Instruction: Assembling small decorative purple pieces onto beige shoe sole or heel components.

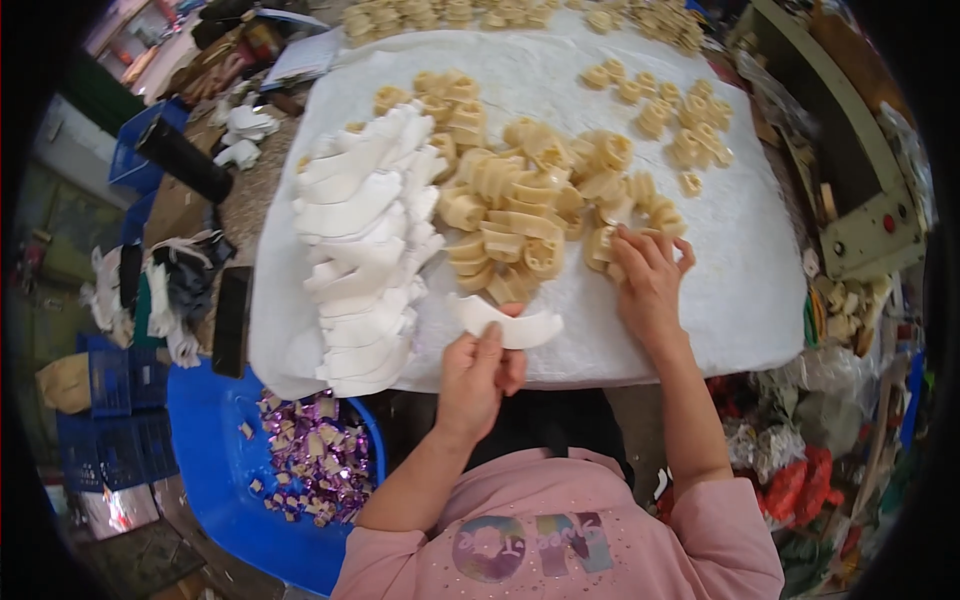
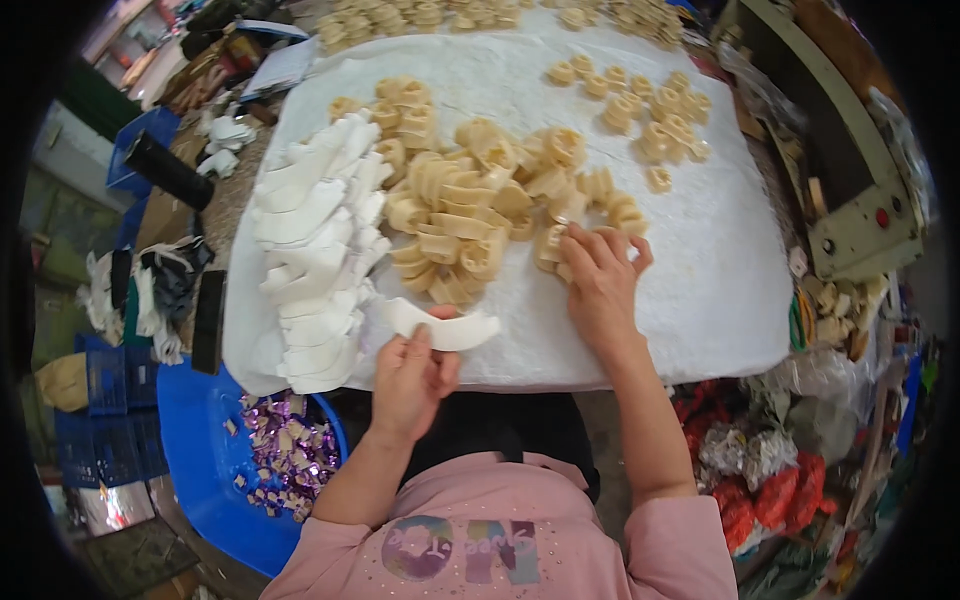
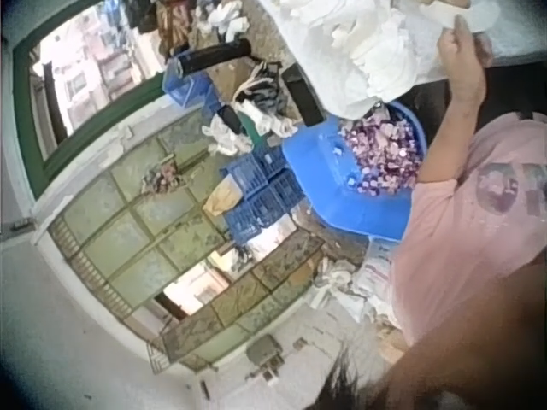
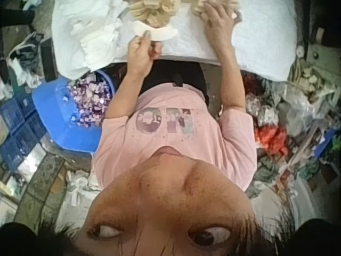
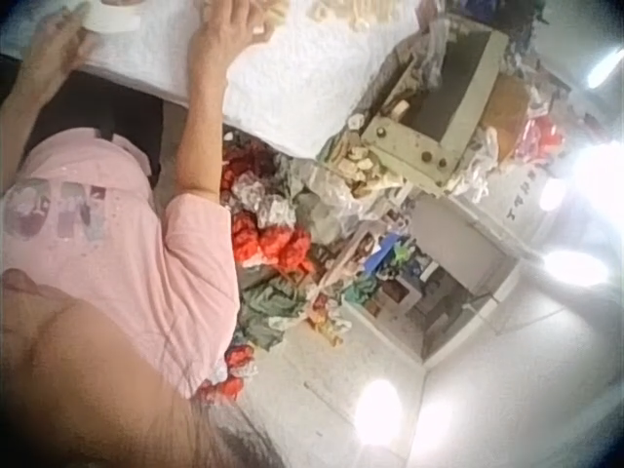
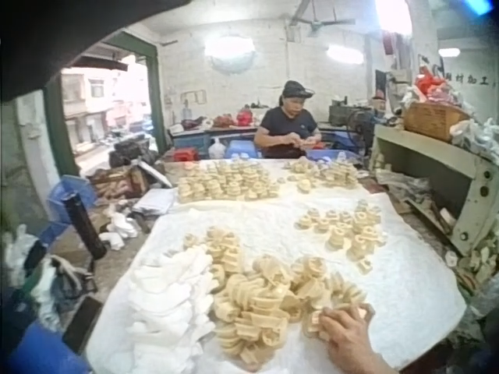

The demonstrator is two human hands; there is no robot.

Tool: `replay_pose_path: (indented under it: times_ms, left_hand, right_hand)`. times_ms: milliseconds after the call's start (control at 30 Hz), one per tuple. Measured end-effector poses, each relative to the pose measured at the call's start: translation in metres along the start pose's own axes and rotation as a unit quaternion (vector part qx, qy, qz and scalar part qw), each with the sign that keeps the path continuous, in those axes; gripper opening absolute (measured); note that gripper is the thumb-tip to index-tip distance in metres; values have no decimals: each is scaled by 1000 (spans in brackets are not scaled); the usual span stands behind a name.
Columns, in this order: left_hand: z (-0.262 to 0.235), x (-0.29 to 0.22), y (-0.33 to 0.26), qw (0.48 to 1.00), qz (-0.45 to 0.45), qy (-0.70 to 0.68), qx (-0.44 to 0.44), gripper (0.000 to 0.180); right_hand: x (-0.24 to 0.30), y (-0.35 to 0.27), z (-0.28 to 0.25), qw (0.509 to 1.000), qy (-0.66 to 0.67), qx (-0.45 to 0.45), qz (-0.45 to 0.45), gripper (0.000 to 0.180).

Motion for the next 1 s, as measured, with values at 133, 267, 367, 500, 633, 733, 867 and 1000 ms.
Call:
replay_pose_path:
  times_ms: [133,267,367,500,633,733,867,1000]
  left_hand:
    - [1,7,0,1000,-2,-12,9,34]
    - [5,11,3,990,29,140,23,35]
    - [27,16,15,942,158,280,93,37]
    - [47,16,24,862,251,428,105,26]
    - [53,27,23,810,275,515,60,28]
    - [64,31,21,746,321,579,70,33]
    - [55,22,28,822,249,510,51,26]
    - [31,6,26,947,94,306,15,40]
  right_hand:
    - [20,-5,-9,998,33,47,6,45]
    - [41,-16,-10,997,50,4,-65,49]
    - [33,-29,5,985,172,-31,-11,47]
    - [35,-27,4,975,220,-31,3,45]
    - [18,-28,1,961,262,-28,79,45]
    - [0,-45,11,934,301,-38,191,38]
    - [-10,-53,10,757,531,-191,330,30]
    - [16,-37,-22,778,528,-159,302,31]
Point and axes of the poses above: each hand's wrist, its own y-axis towards the middle knuckle, its own z-axis out of the palm, x = y × z, the point moved 4 cm from there along y, towards the middle knuckle, and after that the axes turned 8 degrees about -z, right-handed, at the moved point
